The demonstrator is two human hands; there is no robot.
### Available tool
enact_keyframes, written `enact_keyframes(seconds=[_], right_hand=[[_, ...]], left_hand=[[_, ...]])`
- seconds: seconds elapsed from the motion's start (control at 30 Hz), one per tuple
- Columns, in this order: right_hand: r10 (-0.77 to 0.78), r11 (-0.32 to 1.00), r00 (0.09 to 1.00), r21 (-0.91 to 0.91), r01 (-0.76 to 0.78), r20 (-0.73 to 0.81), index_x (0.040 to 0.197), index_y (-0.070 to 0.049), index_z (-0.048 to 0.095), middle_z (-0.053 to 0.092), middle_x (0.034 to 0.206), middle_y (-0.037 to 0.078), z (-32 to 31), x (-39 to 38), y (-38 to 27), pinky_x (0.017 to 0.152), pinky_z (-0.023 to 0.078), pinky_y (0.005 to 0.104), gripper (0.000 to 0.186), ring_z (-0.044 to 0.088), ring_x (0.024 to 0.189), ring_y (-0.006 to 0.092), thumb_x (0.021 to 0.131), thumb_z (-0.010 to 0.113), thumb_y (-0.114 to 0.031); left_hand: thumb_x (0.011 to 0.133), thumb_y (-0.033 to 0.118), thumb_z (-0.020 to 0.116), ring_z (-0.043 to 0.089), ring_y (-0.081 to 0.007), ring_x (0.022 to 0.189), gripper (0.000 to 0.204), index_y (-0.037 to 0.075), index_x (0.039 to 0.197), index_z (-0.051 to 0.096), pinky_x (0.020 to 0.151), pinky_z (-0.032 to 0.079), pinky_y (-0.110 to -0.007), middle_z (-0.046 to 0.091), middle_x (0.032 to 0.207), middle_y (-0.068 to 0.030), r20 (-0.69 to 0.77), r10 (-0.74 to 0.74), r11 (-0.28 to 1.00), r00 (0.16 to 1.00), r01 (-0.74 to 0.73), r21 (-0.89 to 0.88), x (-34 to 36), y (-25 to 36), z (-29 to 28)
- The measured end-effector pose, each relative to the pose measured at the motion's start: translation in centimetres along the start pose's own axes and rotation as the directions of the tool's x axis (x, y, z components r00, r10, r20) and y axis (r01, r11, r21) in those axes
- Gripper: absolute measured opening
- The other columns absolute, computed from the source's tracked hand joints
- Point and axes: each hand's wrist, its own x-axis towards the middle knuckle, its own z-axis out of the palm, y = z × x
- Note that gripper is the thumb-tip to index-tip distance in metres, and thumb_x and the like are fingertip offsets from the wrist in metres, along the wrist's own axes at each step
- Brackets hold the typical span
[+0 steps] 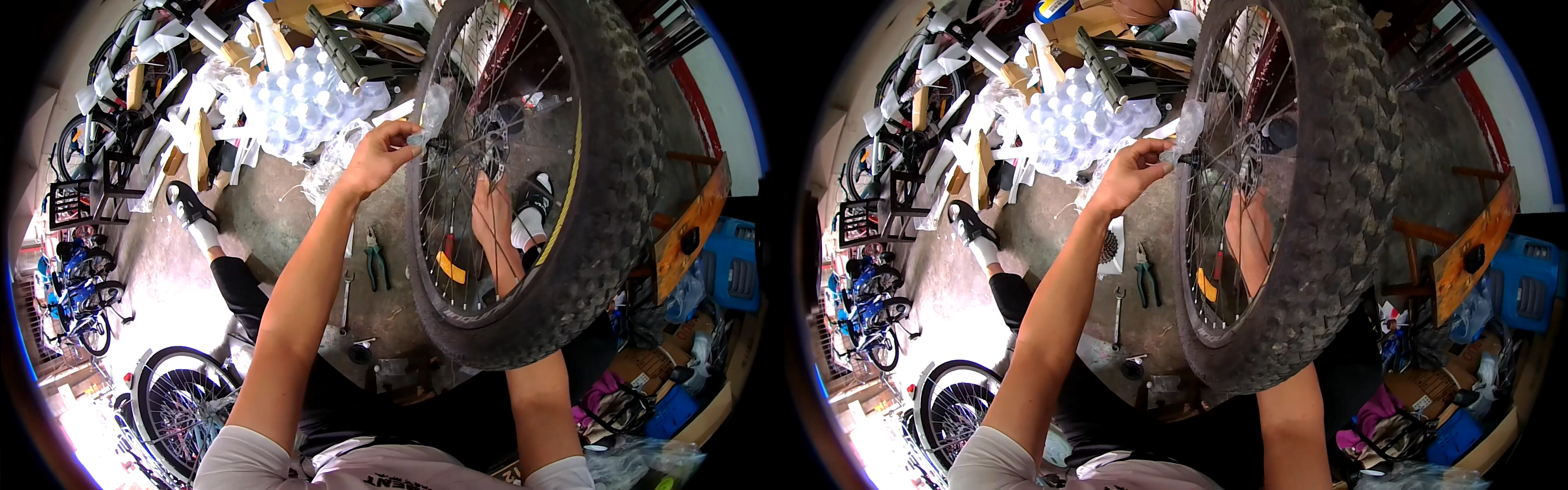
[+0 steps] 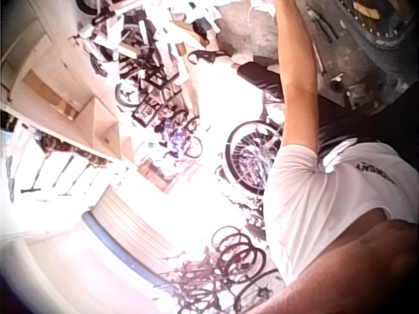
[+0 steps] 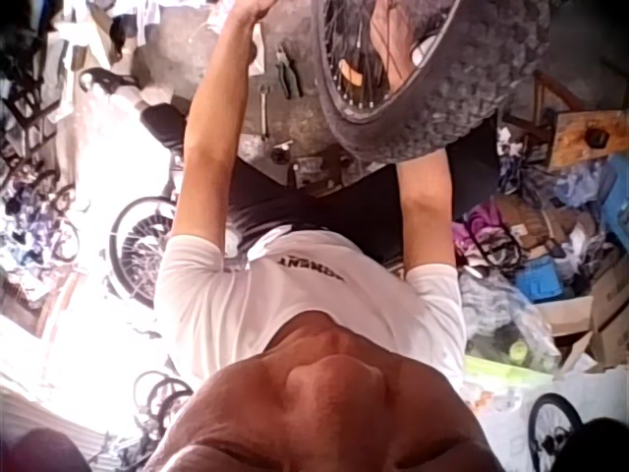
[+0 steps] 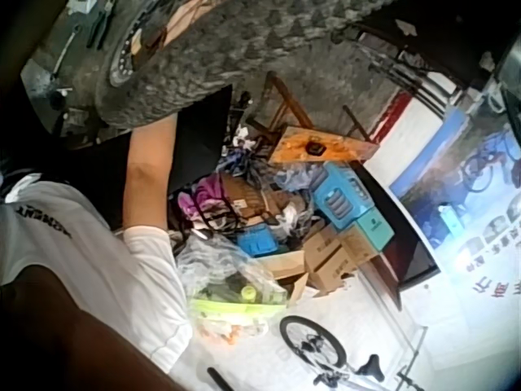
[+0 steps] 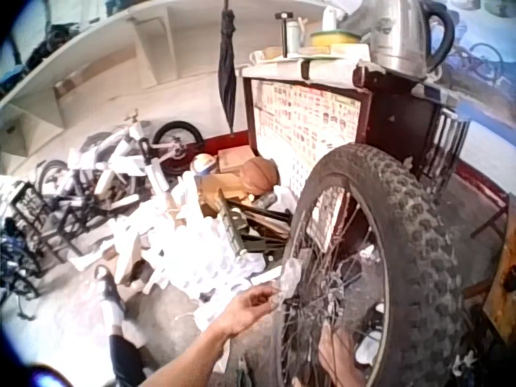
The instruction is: The person removes a cassette from a bicycle wheel by hand, uses an adjustable wrench on the axle components, and wipes the hub and spokes with a cloth while sitting on the floor.
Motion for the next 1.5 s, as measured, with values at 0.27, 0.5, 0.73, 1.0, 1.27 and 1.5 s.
enact_keyframes(seconds=[0.27, 0.5, 0.73, 1.0, 1.27, 1.5], right_hand=[[-0.109, 0.993, 0.99, 0.032, 0.113, -0.088, 0.124, 0.013, 0.049, 0.064, 0.099, 0.035, 0.6, 0.0, 0.1, 0.076, 0.05, 0.0532, 0.054, 0.062, 0.095, 0.0518, 0.102, 0.044, -0.036], [-0.004, 0.999, 0.999, 0.052, 0.006, -0.039, 0.121, 0.011, 0.05, 0.064, 0.099, 0.035, 0.2, -0.1, -0.6, 0.077, 0.05, 0.0534, 0.05, 0.062, 0.095, 0.0512, 0.102, 0.045, -0.034], [-0.008, 0.997, 1.0, 0.079, 0.008, -0.005, 0.122, 0.01, 0.048, 0.062, 0.102, 0.034, 0.2, -0.4, -0.2, 0.083, 0.045, 0.0515, 0.05, 0.059, 0.097, 0.0516, 0.104, 0.037, -0.036], [-0.005, 1.0, 1.0, 0.002, 0.005, 0.009, 0.136, 0.016, 0.04, 0.066, 0.098, 0.034, 0.1, 0.0, -0.2, 0.074, 0.052, 0.0516, 0.062, 0.065, 0.093, 0.0491, 0.103, 0.043, -0.036], [0.022, 1.0, 1.0, 0.014, -0.022, 0.021, 0.127, 0.007, 0.047, 0.066, 0.093, 0.034, 0.0, 0.1, -0.1, 0.071, 0.05, 0.0548, 0.051, 0.064, 0.09, 0.051, 0.103, 0.042, -0.038], [-0.012, 0.999, 1.0, 0.035, 0.013, -0.028, 0.127, 0.004, 0.048, 0.066, 0.095, 0.033, 0.5, 0.0, -0.1, 0.074, 0.048, 0.0557, 0.049, 0.063, 0.092, 0.0516, 0.103, 0.042, -0.038]], left_hand=[[0.09, 0.036, 0.071, 0.063, -0.0258, 0.07, 0.04, -0.002, 0.098, 0.064, 0.068, 0.05, -0.037, 0.067, 0.079, -0.0127, -0.109, 0.043, 0.89, 0.993, 0.011, 0.457, 1.2, -1.3, 0.3], [0.097, 0.035, 0.064, 0.059, -0.0176, 0.067, 0.034, 0.001, 0.101, 0.065, 0.065, 0.049, -0.033, 0.065, 0.078, -0.0081, -0.337, 0.285, 0.822, 0.897, -0.048, 0.568, 0.5, -0.2, 2.2], [0.088, 0.017, 0.07, 0.063, -0.0284, 0.083, 0.017, 0.002, 0.092, 0.062, 0.067, 0.05, -0.039, 0.065, 0.094, -0.0112, -0.139, 0.458, 0.786, 0.878, -0.326, 0.525, -1.2, 1.1, 1.8], [0.093, 0.029, 0.065, 0.062, -0.0397, 0.079, 0.03, 0.002, 0.082, 0.061, 0.071, 0.05, -0.047, 0.064, 0.082, -0.0169, -0.127, 0.438, 0.639, 0.89, -0.209, 0.74, 0.4, 0.7, 2.2], [0.096, 0.021, 0.059, 0.06, -0.036, 0.091, 0.018, 0.004, 0.101, 0.061, 0.081, 0.048, -0.044, 0.065, 0.102, -0.0149, -0.339, 0.465, 0.764, 0.818, -0.176, 0.621, -0.3, 1.2, 2.5], [0.092, 0.01, 0.063, 0.061, -0.0298, 0.092, 0.014, 0.004, 0.104, 0.065, 0.075, 0.051, -0.041, 0.065, 0.099, -0.0126, 0.003, 0.587, 0.596, 0.81, -0.435, 0.675, -0.6, 0.6, 1.0]])
